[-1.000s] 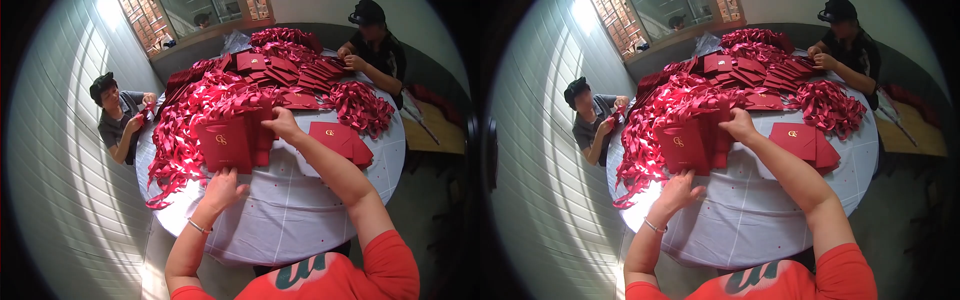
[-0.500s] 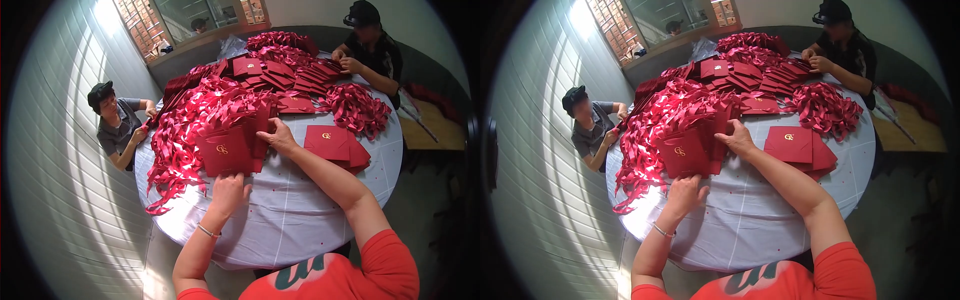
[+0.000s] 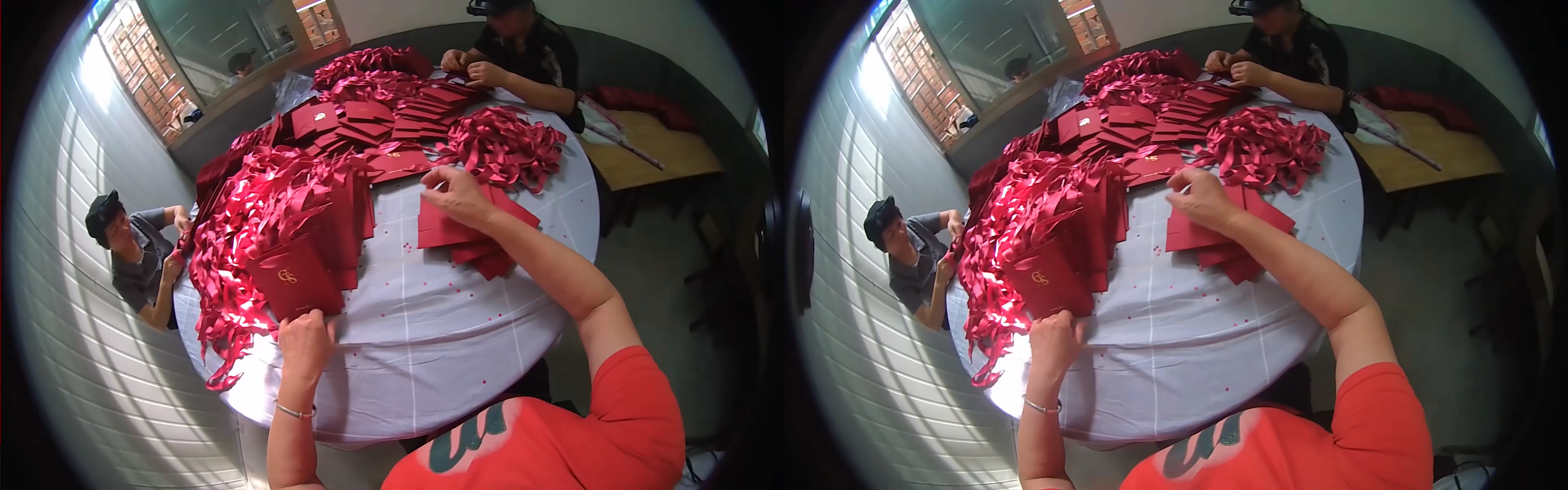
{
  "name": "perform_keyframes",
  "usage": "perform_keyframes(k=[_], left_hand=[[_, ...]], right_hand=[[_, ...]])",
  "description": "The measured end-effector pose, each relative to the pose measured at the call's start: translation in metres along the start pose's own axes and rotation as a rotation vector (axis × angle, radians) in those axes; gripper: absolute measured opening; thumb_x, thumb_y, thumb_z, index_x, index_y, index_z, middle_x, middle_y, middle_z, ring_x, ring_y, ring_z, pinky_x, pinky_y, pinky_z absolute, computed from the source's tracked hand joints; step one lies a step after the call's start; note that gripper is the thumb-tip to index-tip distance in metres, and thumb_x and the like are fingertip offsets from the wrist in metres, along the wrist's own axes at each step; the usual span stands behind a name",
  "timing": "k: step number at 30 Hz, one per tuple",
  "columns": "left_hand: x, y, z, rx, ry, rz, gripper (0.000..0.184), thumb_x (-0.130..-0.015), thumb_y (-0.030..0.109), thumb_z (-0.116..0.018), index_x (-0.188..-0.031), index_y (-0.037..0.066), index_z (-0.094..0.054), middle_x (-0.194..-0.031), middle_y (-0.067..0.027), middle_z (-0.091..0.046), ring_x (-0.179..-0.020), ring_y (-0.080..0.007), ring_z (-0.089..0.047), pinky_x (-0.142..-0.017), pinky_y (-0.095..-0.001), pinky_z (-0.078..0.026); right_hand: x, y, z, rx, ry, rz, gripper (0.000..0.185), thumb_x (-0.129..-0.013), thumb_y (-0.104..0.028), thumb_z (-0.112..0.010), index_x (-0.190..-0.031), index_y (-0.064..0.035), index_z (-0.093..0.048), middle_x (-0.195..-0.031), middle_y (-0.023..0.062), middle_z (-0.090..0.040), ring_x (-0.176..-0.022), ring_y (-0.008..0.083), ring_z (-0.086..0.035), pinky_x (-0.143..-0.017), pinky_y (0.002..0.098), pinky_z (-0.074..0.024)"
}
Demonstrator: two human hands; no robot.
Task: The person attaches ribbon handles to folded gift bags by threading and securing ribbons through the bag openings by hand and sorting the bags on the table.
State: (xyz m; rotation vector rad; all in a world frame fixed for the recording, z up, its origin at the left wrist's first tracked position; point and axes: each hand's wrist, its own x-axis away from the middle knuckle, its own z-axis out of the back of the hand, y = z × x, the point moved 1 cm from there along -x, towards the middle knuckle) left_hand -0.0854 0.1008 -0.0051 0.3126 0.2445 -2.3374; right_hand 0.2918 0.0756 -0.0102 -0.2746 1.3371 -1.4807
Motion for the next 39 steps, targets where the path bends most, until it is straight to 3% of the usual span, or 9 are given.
perform_keyframes(k=[6, 10, 14, 16, 20, 24, 27, 30, 39], left_hand=[[-0.003, 0.036, 0.027, 0.081, -0.065, -0.051, 0.026, -0.081, 0.028, -0.077, -0.078, 0.006, -0.063, -0.070, -0.0144, -0.068, -0.068, -0.0328, -0.069, -0.065, -0.0441, -0.052], [-0.009, 0.077, 0.039, 0.331, -0.044, -0.175, 0.027, -0.080, 0.026, -0.078, -0.076, 0.004, -0.063, -0.072, -0.0159, -0.066, -0.066, -0.0364, -0.066, -0.063, -0.0440, -0.052], [-0.023, 0.102, 0.034, 0.378, -0.003, -0.279, 0.026, -0.081, 0.024, -0.077, -0.076, 0.002, -0.062, -0.075, -0.0160, -0.066, -0.068, -0.0361, -0.064, -0.063, -0.0444, -0.051], [-0.032, 0.109, 0.032, 0.410, -0.001, -0.262, 0.025, -0.081, 0.023, -0.077, -0.079, 0.002, -0.062, -0.080, -0.0160, -0.066, -0.072, -0.0354, -0.065, -0.066, -0.0439, -0.052], [-0.038, 0.108, 0.019, 0.566, 0.187, -0.221, 0.023, -0.081, 0.016, -0.077, -0.094, 0.000, -0.064, -0.103, -0.0189, -0.067, -0.097, -0.0365, -0.065, -0.084, -0.0436, -0.052], [-0.034, 0.102, 0.021, 0.658, 0.431, -0.202, 0.029, -0.083, 0.007, -0.073, -0.109, -0.001, -0.063, -0.122, -0.0242, -0.063, -0.119, -0.0420, -0.059, -0.100, -0.0486, -0.046], [-0.034, 0.095, 0.019, 0.699, 0.421, -0.205, 0.026, -0.085, 0.007, -0.070, -0.109, -0.002, -0.063, -0.116, -0.0225, -0.065, -0.112, -0.0390, -0.062, -0.094, -0.0455, -0.049], [-0.028, 0.095, -0.001, 0.779, 0.188, -0.165, 0.014, -0.087, 0.011, -0.067, -0.099, 0.003, -0.066, -0.091, -0.0144, -0.070, -0.080, -0.0333, -0.067, -0.078, -0.0422, -0.052], [-0.024, 0.104, -0.012, 0.769, 0.224, -0.184, 0.007, -0.084, 0.011, -0.069, -0.087, 0.005, -0.067, -0.078, -0.0121, -0.068, -0.072, -0.0326, -0.066, -0.073, -0.0417, -0.052]], right_hand=[[-0.015, 0.036, 0.073, 0.280, 0.140, -0.022, 0.016, -0.080, -0.015, -0.071, -0.089, -0.0010, -0.072, -0.086, 0.0129, -0.073, -0.080, 0.0216, -0.070, -0.075, 0.0324, -0.0552], [0.004, 0.038, 0.083, 0.231, -0.074, -0.070, 0.028, -0.079, -0.025, -0.076, -0.095, -0.0020, -0.075, -0.090, 0.0147, -0.073, -0.086, 0.0244, -0.071, -0.079, 0.0328, -0.0552], [0.045, 0.014, 0.067, 0.741, -0.313, 0.165, 0.081, -0.067, -0.064, -0.079, -0.121, -0.0038, -0.068, -0.127, 0.0171, -0.063, -0.125, 0.0336, -0.054, -0.108, 0.0456, -0.0392], [0.057, 0.010, 0.062, 0.760, -0.256, 0.289, 0.080, -0.066, -0.064, -0.080, -0.118, -0.0033, -0.069, -0.129, 0.0162, -0.062, -0.130, 0.0347, -0.048, -0.110, 0.0474, -0.0353], [0.076, -0.023, 0.060, 0.479, -0.276, 0.392, 0.042, -0.064, -0.029, -0.089, -0.087, -0.0032, -0.065, -0.116, 0.0143, -0.064, -0.112, 0.0340, -0.060, -0.098, 0.0427, -0.0449], [0.108, -0.076, 0.044, 0.281, -0.442, 0.471, 0.038, -0.062, -0.024, -0.090, -0.079, -0.0056, -0.061, -0.112, 0.0144, -0.065, -0.105, 0.0339, -0.062, -0.093, 0.0451, -0.0470], [0.135, -0.105, 0.023, 0.225, -0.669, 0.526, 0.036, -0.067, -0.028, -0.088, -0.081, -0.0071, -0.061, -0.119, 0.0128, -0.063, -0.114, 0.0339, -0.059, -0.099, 0.0472, -0.0438], [0.143, -0.107, -0.003, 0.231, -0.746, 0.542, 0.034, -0.069, -0.028, -0.086, -0.082, -0.0063, -0.062, -0.117, 0.0128, -0.063, -0.116, 0.0328, -0.057, -0.101, 0.0469, -0.0420], [0.147, -0.081, -0.015, 0.165, -0.722, 0.465, 0.040, -0.069, -0.030, -0.086, -0.092, -0.0048, -0.065, -0.116, 0.0132, -0.063, -0.113, 0.0334, -0.057, -0.101, 0.0450, -0.0419]])
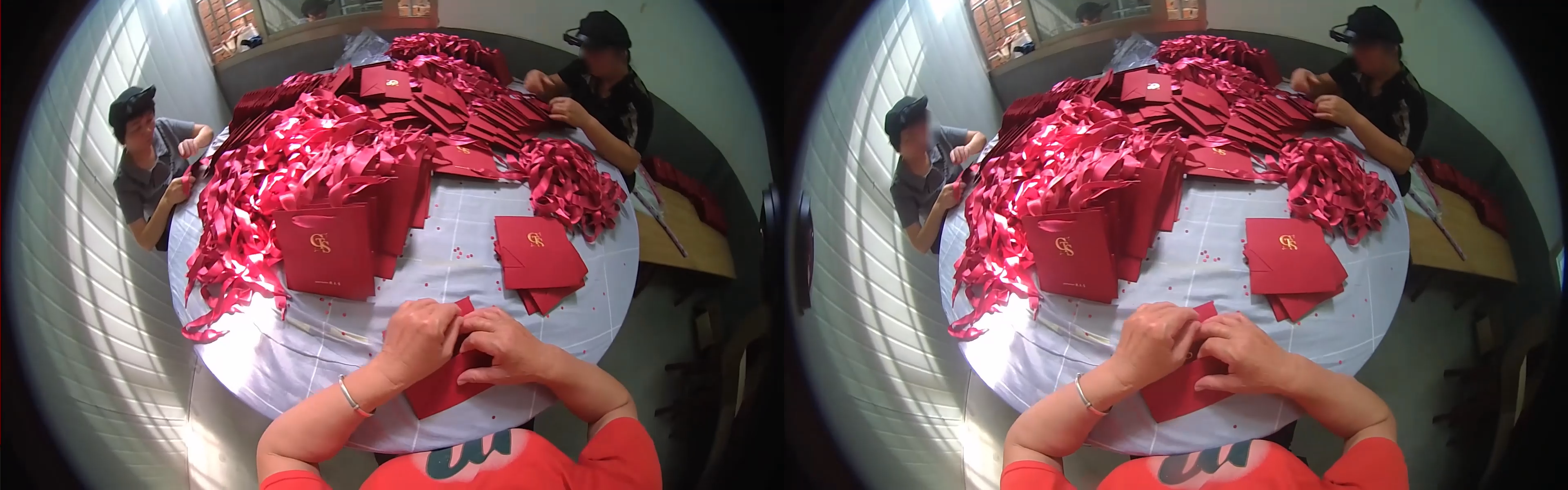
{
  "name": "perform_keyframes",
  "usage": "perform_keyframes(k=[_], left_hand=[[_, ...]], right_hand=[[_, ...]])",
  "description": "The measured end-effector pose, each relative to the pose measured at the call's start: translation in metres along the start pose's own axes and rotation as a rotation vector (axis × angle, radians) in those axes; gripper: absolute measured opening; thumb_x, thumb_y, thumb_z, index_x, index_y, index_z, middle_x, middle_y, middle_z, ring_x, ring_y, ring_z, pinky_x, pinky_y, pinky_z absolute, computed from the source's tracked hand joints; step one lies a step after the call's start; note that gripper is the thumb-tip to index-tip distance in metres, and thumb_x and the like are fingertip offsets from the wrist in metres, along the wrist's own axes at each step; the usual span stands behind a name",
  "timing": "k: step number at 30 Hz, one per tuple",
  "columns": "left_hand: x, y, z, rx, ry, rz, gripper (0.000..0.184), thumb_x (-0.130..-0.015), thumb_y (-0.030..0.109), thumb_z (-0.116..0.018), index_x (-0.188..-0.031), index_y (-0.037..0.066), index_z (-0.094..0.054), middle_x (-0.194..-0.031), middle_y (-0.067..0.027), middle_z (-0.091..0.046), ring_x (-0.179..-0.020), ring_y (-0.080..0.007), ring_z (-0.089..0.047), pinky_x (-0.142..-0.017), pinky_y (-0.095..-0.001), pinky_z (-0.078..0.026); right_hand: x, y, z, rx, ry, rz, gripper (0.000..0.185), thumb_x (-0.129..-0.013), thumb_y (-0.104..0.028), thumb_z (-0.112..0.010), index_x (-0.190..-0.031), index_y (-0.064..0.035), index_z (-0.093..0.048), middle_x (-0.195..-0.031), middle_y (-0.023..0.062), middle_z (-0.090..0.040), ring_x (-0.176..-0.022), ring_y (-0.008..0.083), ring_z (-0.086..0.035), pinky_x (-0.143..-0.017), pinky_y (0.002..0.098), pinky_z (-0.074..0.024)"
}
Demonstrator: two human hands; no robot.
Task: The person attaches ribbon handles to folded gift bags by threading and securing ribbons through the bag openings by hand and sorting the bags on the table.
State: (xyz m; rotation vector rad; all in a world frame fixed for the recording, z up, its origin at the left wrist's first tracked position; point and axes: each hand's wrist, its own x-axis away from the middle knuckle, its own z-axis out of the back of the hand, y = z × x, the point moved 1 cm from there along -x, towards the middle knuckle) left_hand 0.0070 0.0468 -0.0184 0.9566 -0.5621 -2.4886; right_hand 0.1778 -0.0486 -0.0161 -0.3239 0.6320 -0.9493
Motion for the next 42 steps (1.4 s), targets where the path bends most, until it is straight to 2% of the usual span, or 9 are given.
perform_keyframes(k=[5, 8, 15, 21, 27, 30, 33, 37, 42], left_hand=[[-0.001, 0.007, 0.000, -0.050, 0.147, 0.073, 0.019, -0.083, 0.008, -0.067, -0.101, 0.002, -0.064, -0.093, -0.0155, -0.067, -0.091, -0.0346, -0.064, -0.085, -0.0449, -0.049], [0.004, -0.002, 0.000, 0.016, -0.132, 0.158, 0.016, -0.084, 0.009, -0.067, -0.097, 0.002, -0.063, -0.094, -0.0146, -0.066, -0.091, -0.0353, -0.063, -0.085, -0.0444, -0.049], [0.002, 0.000, 0.000, -0.008, -0.019, 0.115, 0.013, -0.085, 0.010, -0.067, -0.095, 0.002, -0.063, -0.092, -0.0150, -0.066, -0.085, -0.0339, -0.064, -0.078, -0.0429, -0.051], [0.000, -0.004, 0.003, 0.263, -0.103, 0.423, 0.020, -0.089, 0.010, -0.063, -0.105, -0.001, -0.060, -0.086, -0.0179, -0.071, -0.081, -0.0354, -0.069, -0.072, -0.0439, -0.054], [0.004, 0.002, 0.001, 0.339, -0.189, 0.382, 0.027, -0.088, 0.012, -0.060, -0.112, 0.000, -0.056, -0.084, -0.0220, -0.071, -0.083, -0.0425, -0.068, -0.075, -0.0489, -0.053], [0.003, 0.002, 0.001, 0.474, -0.157, 0.399, 0.025, -0.087, 0.009, -0.061, -0.110, 0.000, -0.056, -0.082, -0.0212, -0.071, -0.079, -0.0406, -0.069, -0.072, -0.0462, -0.053], [0.007, -0.007, -0.005, 0.820, -0.247, 0.544, 0.021, -0.091, -0.003, -0.061, -0.110, -0.001, -0.052, -0.082, -0.0053, -0.068, -0.077, -0.0067, -0.062, -0.063, -0.0229, -0.050], [0.002, -0.004, 0.006, 0.984, -0.318, 0.616, 0.025, -0.091, -0.003, -0.062, -0.113, -0.001, -0.051, -0.087, -0.0049, -0.068, -0.079, -0.0077, -0.064, -0.064, -0.0209, -0.050], [0.002, -0.014, -0.001, 0.777, -0.510, 0.703, 0.023, -0.090, 0.000, -0.064, -0.111, -0.003, -0.057, -0.086, -0.0064, -0.069, -0.080, -0.0075, -0.064, -0.066, -0.0227, -0.051]], right_hand=[[-0.002, -0.001, 0.002, 0.005, -0.005, 0.023, 0.041, -0.069, -0.031, -0.086, -0.093, -0.0045, -0.066, -0.117, 0.0137, -0.063, -0.112, 0.0331, -0.058, -0.101, 0.0457, -0.0417], [-0.001, 0.000, 0.001, -0.013, 0.002, 0.020, 0.041, -0.069, -0.030, -0.086, -0.093, -0.0044, -0.066, -0.118, 0.0137, -0.063, -0.113, 0.0328, -0.058, -0.101, 0.0458, -0.0416], [-0.001, -0.005, 0.001, -0.019, -0.024, 0.014, 0.045, -0.067, -0.034, -0.090, -0.095, -0.0059, -0.068, -0.119, 0.0138, -0.063, -0.113, 0.0325, -0.058, -0.099, 0.0454, -0.0426], [-0.006, -0.014, 0.005, -0.001, -0.003, 0.026, 0.040, -0.067, -0.030, -0.088, -0.093, -0.0068, -0.068, -0.120, 0.0129, -0.058, -0.115, 0.0336, -0.054, -0.099, 0.0455, -0.0420], [-0.002, -0.005, 0.008, -0.201, 0.267, -0.147, 0.051, -0.072, -0.016, -0.086, -0.116, -0.0055, -0.062, -0.122, 0.0140, -0.059, -0.114, 0.0318, -0.057, -0.098, 0.0401, -0.0454], [0.002, 0.004, 0.010, -0.380, 0.243, -0.339, 0.039, -0.083, -0.010, -0.076, -0.119, -0.0014, -0.061, -0.115, 0.0125, -0.065, -0.111, 0.0240, -0.061, -0.099, 0.0370, -0.0465], [0.004, 0.009, 0.006, -0.727, 0.242, -0.516, 0.026, -0.088, -0.008, -0.075, -0.111, -0.0009, -0.066, -0.107, 0.0030, -0.066, -0.100, 0.0093, -0.060, -0.089, 0.0258, -0.0499], [0.008, 0.019, 0.003, -0.842, 0.212, -0.547, 0.025, -0.087, -0.004, -0.074, -0.110, -0.0003, -0.065, -0.108, 0.0045, -0.065, -0.104, 0.0115, -0.060, -0.091, 0.0271, -0.0490], [0.005, 0.016, 0.016, -0.491, 0.272, -0.455, 0.021, -0.087, -0.007, -0.074, -0.106, -0.0007, -0.067, -0.105, 0.0044, -0.066, -0.100, 0.0120, -0.061, -0.089, 0.0289, -0.0494]])
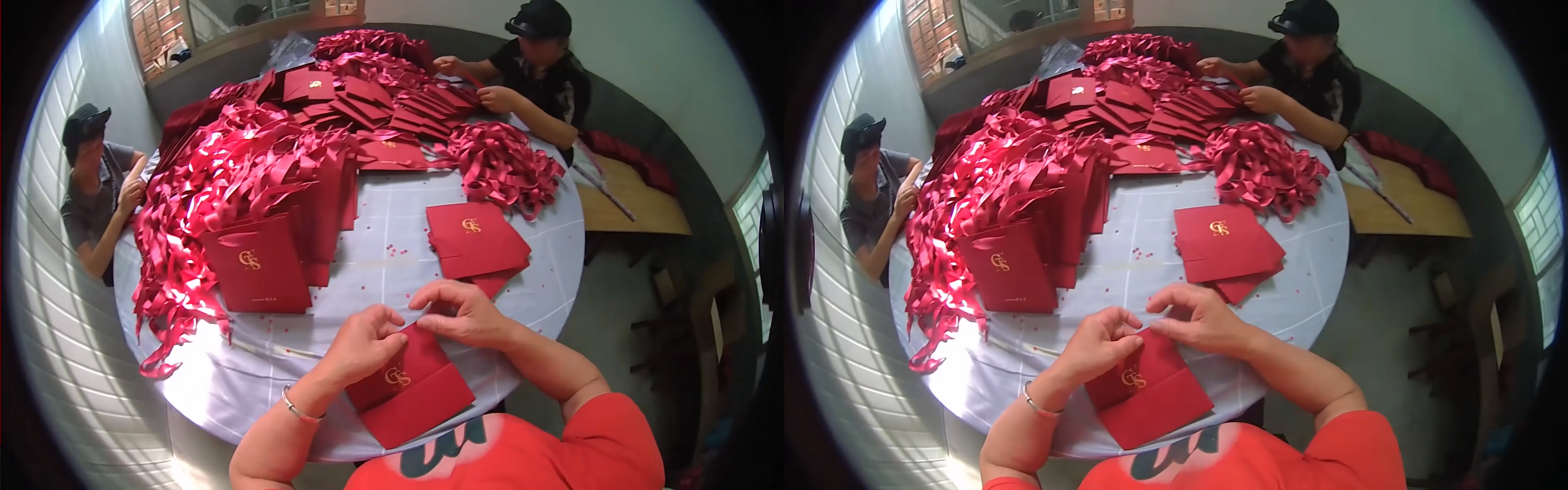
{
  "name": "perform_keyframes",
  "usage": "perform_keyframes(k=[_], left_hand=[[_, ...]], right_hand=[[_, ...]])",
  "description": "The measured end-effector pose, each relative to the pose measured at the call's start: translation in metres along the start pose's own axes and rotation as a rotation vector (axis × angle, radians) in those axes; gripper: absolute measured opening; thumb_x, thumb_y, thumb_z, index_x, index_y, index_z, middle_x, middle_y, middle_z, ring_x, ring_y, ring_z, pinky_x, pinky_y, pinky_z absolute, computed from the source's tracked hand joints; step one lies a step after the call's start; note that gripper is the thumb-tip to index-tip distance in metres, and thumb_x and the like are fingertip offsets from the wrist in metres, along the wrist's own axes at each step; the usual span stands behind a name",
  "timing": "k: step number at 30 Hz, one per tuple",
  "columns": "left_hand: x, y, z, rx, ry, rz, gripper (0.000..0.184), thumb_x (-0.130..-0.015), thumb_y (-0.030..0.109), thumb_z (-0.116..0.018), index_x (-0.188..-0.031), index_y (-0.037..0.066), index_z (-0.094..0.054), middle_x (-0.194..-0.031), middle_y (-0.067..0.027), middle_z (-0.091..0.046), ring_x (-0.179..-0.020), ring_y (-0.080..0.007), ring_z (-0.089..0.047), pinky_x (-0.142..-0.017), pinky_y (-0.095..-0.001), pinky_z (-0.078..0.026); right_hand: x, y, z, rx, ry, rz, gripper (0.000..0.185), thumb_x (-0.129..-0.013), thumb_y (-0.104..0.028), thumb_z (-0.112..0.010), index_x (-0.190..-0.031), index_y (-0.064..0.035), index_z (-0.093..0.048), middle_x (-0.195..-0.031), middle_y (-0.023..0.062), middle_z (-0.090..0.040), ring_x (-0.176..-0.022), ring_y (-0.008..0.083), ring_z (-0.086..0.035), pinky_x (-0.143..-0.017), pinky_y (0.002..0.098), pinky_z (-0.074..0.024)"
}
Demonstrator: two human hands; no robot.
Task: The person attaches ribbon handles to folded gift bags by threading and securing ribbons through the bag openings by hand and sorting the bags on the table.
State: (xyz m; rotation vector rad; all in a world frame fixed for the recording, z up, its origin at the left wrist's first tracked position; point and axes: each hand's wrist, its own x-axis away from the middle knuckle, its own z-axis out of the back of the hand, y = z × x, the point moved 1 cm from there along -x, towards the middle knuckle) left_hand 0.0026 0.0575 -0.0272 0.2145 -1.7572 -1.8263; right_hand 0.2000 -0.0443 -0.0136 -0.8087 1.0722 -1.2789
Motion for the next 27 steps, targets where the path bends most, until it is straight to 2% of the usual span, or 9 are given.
perform_keyframes(k=[3, 5, 7, 11, 14, 16, 19, 21, 27], left_hand=[[-0.006, -0.013, -0.001, -0.119, 0.015, -0.088, 0.019, -0.090, 0.001, -0.064, -0.107, -0.004, -0.059, -0.086, -0.0066, -0.070, -0.079, -0.0081, -0.064, -0.065, -0.0243, -0.051], [-0.005, -0.010, 0.000, -0.162, 0.015, -0.100, 0.017, -0.091, 0.002, -0.064, -0.106, -0.005, -0.060, -0.085, -0.0067, -0.070, -0.078, -0.0085, -0.064, -0.065, -0.0249, -0.052], [-0.004, -0.010, -0.001, -0.200, 0.024, -0.105, 0.016, -0.091, 0.003, -0.063, -0.105, -0.005, -0.060, -0.085, -0.0068, -0.070, -0.078, -0.0089, -0.064, -0.065, -0.0256, -0.052], [-0.005, -0.011, -0.001, -0.247, 0.044, -0.144, 0.015, -0.092, 0.005, -0.063, -0.104, -0.005, -0.061, -0.082, -0.0065, -0.069, -0.075, -0.0091, -0.063, -0.065, -0.0258, -0.052], [-0.003, -0.007, -0.002, -0.261, 0.050, -0.156, 0.015, -0.093, 0.006, -0.063, -0.103, -0.005, -0.063, -0.081, -0.0050, -0.068, -0.073, -0.0086, -0.061, -0.064, -0.0251, -0.051], [-0.002, -0.001, 0.000, -0.288, 0.056, -0.159, 0.014, -0.093, 0.007, -0.063, -0.103, -0.004, -0.063, -0.080, -0.0035, -0.067, -0.071, -0.0082, -0.060, -0.063, -0.0245, -0.050], [-0.003, -0.004, -0.001, -0.239, 0.044, -0.076, 0.030, -0.095, 0.027, -0.060, -0.099, -0.002, -0.068, -0.079, -0.0143, -0.070, -0.075, -0.0221, -0.066, -0.072, -0.0330, -0.052], [-0.008, -0.012, -0.002, 0.037, 0.082, -0.173, 0.040, -0.101, 0.034, -0.053, -0.096, -0.003, -0.068, -0.075, -0.0106, -0.066, -0.074, -0.0149, -0.060, -0.071, -0.0316, -0.050], [-0.011, -0.014, 0.001, 0.013, 0.142, -0.111, 0.044, -0.098, 0.033, -0.058, -0.081, -0.007, -0.063, -0.065, -0.0050, -0.058, -0.066, -0.0088, -0.050, -0.058, -0.0331, -0.044]], right_hand=[[-0.015, -0.004, 0.034, -0.181, 0.220, -0.101, 0.015, -0.091, -0.004, -0.067, -0.105, -0.0007, -0.068, -0.092, 0.0019, -0.068, -0.083, 0.0072, -0.062, -0.072, 0.0243, -0.0509], [-0.036, -0.003, 0.070, 0.184, 0.426, 0.044, 0.008, -0.091, -0.007, -0.068, -0.096, -0.0007, -0.069, -0.090, 0.0028, -0.068, -0.081, 0.0087, -0.062, -0.071, 0.0253, -0.0503], [-0.063, 0.014, 0.113, 0.677, 0.517, 0.243, 0.014, -0.080, -0.009, -0.072, -0.092, -0.0024, -0.069, -0.090, 0.0106, -0.067, -0.084, 0.0255, -0.066, -0.077, 0.0347, -0.0526], [-0.096, 0.063, 0.155, 1.091, 0.526, 0.174, 0.025, -0.072, -0.023, -0.081, -0.089, -0.0067, -0.073, -0.098, 0.0112, -0.066, -0.095, 0.0300, -0.061, -0.088, 0.0421, -0.0497], [-0.111, 0.082, 0.164, 1.222, 0.430, 0.114, 0.017, -0.071, -0.021, -0.081, -0.080, -0.0087, -0.075, -0.093, 0.0102, -0.066, -0.093, 0.0301, -0.061, -0.087, 0.0408, -0.0491], [-0.108, 0.065, 0.145, 1.038, 0.481, 0.316, 0.014, -0.071, -0.018, -0.080, -0.078, -0.0075, -0.073, -0.086, 0.0097, -0.066, -0.091, 0.0303, -0.062, -0.085, 0.0412, -0.0489], [-0.083, 0.017, 0.092, 0.985, 0.264, 0.491, 0.014, -0.077, -0.012, -0.078, -0.087, -0.0065, -0.070, -0.087, 0.0103, -0.066, -0.082, 0.0302, -0.062, -0.079, 0.0422, -0.0495], [-0.058, -0.005, 0.049, 0.926, 0.088, 0.724, 0.020, -0.076, -0.008, -0.074, -0.095, -0.0086, -0.069, -0.082, 0.0084, -0.063, -0.076, 0.0286, -0.061, -0.073, 0.0418, -0.0497], [0.005, -0.020, -0.014, 0.841, -0.212, 0.656, 0.034, -0.074, -0.007, -0.071, -0.107, -0.0076, -0.068, -0.076, 0.0056, -0.060, -0.074, 0.0235, -0.062, -0.068, 0.0366, -0.0503]])
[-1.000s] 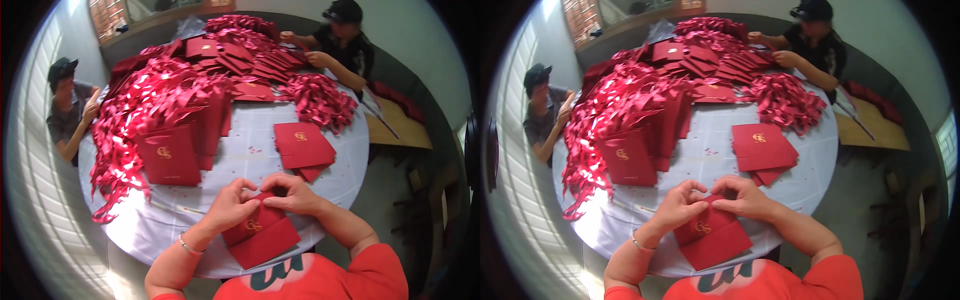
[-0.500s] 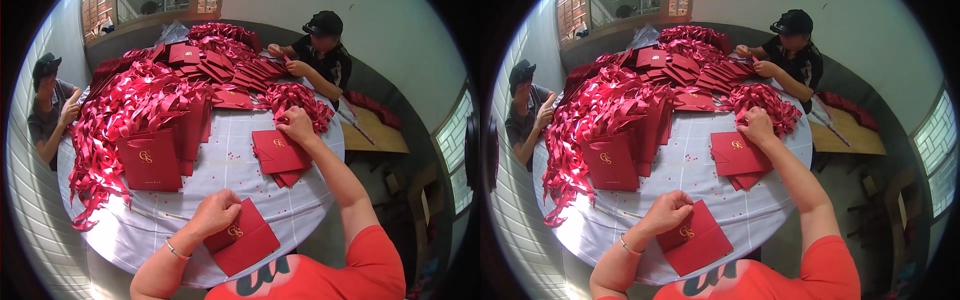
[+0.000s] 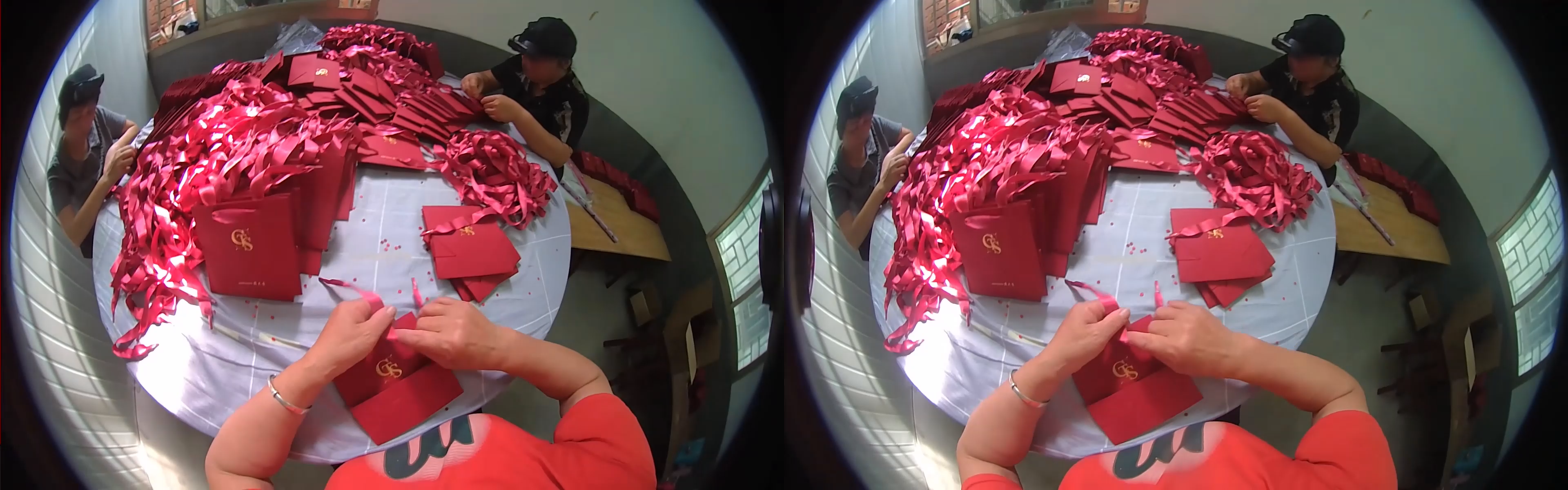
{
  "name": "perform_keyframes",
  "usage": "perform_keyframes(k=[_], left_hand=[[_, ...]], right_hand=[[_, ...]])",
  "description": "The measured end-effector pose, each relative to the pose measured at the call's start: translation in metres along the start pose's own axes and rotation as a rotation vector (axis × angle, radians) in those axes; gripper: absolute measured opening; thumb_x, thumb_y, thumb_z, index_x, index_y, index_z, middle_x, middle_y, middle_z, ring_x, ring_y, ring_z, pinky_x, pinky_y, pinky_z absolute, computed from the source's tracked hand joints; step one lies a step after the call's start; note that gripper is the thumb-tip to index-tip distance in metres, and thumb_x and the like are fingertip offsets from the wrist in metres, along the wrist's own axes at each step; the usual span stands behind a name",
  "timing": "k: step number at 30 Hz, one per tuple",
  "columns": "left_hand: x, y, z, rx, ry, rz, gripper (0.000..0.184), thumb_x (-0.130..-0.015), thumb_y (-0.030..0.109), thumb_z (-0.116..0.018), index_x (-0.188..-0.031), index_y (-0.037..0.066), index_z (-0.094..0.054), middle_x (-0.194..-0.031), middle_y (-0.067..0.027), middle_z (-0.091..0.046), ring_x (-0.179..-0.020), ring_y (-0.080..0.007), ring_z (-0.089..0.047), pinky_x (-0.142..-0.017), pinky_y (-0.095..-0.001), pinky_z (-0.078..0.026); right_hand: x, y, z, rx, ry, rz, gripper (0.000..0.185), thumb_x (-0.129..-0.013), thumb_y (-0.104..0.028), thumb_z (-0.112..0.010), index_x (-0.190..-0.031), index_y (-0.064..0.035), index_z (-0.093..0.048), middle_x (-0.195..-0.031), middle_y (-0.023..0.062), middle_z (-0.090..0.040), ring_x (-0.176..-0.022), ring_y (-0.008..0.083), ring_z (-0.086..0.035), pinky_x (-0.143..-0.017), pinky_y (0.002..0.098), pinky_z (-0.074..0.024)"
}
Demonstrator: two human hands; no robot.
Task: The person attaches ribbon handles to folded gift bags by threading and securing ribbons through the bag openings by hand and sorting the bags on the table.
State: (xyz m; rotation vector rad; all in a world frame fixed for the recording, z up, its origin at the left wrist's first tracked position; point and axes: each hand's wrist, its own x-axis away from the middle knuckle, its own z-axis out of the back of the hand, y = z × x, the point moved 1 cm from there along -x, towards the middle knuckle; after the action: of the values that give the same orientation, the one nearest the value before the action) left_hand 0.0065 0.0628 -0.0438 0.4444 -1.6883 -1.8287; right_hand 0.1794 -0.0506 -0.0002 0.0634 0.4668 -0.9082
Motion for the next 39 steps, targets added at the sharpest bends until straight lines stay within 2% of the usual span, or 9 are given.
perform_keyframes(k=[8, 9, 13, 17, 25, 29, 32, 34, 39], left_hand=[[0.004, 0.017, 0.005, -0.107, -0.021, 0.082, 0.032, -0.096, 0.027, -0.063, -0.083, -0.003, -0.068, -0.072, 0.0013, -0.062, -0.069, -0.0058, -0.051, -0.062, -0.0284, -0.045], [0.004, 0.010, -0.003, 0.019, 0.085, -0.106, 0.035, -0.096, 0.024, -0.061, -0.085, -0.009, -0.064, -0.062, -0.0089, -0.056, -0.063, -0.0101, -0.047, -0.057, -0.0350, -0.045], [-0.001, 0.001, -0.002, 0.039, 0.033, -0.123, 0.032, -0.096, 0.022, -0.062, -0.089, -0.009, -0.066, -0.065, -0.0087, -0.060, -0.064, -0.0108, -0.050, -0.059, -0.0334, -0.046], [0.000, -0.001, -0.004, -0.012, 0.018, -0.135, 0.030, -0.096, 0.022, -0.062, -0.093, -0.007, -0.068, -0.070, -0.0156, -0.066, -0.064, -0.0153, -0.059, -0.061, -0.0343, -0.048], [0.001, -0.003, -0.007, -0.073, 0.016, -0.166, 0.023, -0.091, 0.016, -0.064, -0.103, -0.003, -0.068, -0.085, -0.0236, -0.070, -0.081, -0.0255, -0.072, -0.070, -0.0397, -0.053], [0.002, -0.003, -0.009, 0.180, -0.128, -0.071, 0.018, -0.088, 0.005, -0.062, -0.103, -0.006, -0.064, -0.084, -0.0090, -0.072, -0.078, -0.0150, -0.067, -0.069, -0.0313, -0.053], [0.003, 0.004, 0.005, 0.291, -0.272, 0.084, 0.032, -0.086, -0.007, -0.050, -0.117, -0.008, -0.054, -0.092, -0.0097, -0.067, -0.084, -0.0124, -0.064, -0.072, -0.0244, -0.051], [0.005, 0.019, 0.012, 0.289, -0.315, 0.179, 0.031, -0.087, -0.008, -0.050, -0.117, -0.006, -0.054, -0.097, -0.0085, -0.067, -0.088, -0.0115, -0.063, -0.074, -0.0237, -0.051], [0.002, 0.014, 0.011, 0.256, -0.386, 0.280, 0.030, -0.089, -0.007, -0.050, -0.119, -0.005, -0.056, -0.104, -0.0072, -0.068, -0.093, -0.0109, -0.064, -0.081, -0.0233, -0.051]], right_hand=[[0.025, -0.002, 0.052, -0.182, -0.126, -0.320, 0.020, -0.075, -0.003, -0.071, -0.095, -0.0060, -0.072, -0.074, 0.0096, -0.066, -0.067, 0.0282, -0.064, -0.058, 0.0390, -0.0494], [0.031, 0.004, 0.055, -0.108, -0.131, -0.365, 0.016, -0.075, -0.002, -0.072, -0.091, -0.0048, -0.071, -0.073, 0.0103, -0.066, -0.066, 0.0296, -0.064, -0.059, 0.0386, -0.0507], [0.030, 0.016, 0.062, 0.035, -0.317, -0.533, 0.027, -0.073, 0.001, -0.076, -0.099, -0.0043, -0.072, -0.085, 0.0120, -0.069, -0.079, 0.0288, -0.068, -0.067, 0.0351, -0.0536], [-0.013, 0.009, 0.035, -0.338, 0.125, -0.402, 0.035, -0.081, -0.014, -0.079, -0.113, -0.0041, -0.069, -0.111, 0.0149, -0.066, -0.098, 0.0297, -0.068, -0.081, 0.0359, -0.0557], [-0.052, 0.014, -0.006, -0.575, 0.161, -0.341, 0.014, -0.083, -0.001, -0.076, -0.097, -0.0023, -0.072, -0.093, 0.0093, -0.066, -0.082, 0.0177, -0.065, -0.073, 0.0287, -0.0520], [-0.036, 0.021, 0.004, -1.174, 0.304, -0.693, 0.002, -0.095, 0.001, -0.060, -0.096, 0.0010, -0.062, -0.101, 0.0116, -0.068, -0.094, 0.0196, -0.067, -0.087, 0.0337, -0.0545], [-0.006, 0.039, 0.027, -1.281, 0.538, -0.877, 0.004, -0.098, -0.001, -0.056, -0.098, 0.0002, -0.059, -0.094, 0.0121, -0.067, -0.079, 0.0185, -0.069, -0.074, 0.0324, -0.0597], [0.007, 0.039, 0.040, -1.201, 0.633, -0.786, 0.004, -0.096, 0.001, -0.056, -0.098, 0.0004, -0.060, -0.090, 0.0106, -0.067, -0.075, 0.0159, -0.067, -0.071, 0.0300, -0.0585], [0.018, 0.007, 0.041, -0.591, 0.344, -0.704, 0.011, -0.087, 0.005, -0.066, -0.097, 0.0009, -0.069, -0.085, 0.0032, -0.065, -0.072, 0.0072, -0.061, -0.063, 0.0215, -0.0487]])
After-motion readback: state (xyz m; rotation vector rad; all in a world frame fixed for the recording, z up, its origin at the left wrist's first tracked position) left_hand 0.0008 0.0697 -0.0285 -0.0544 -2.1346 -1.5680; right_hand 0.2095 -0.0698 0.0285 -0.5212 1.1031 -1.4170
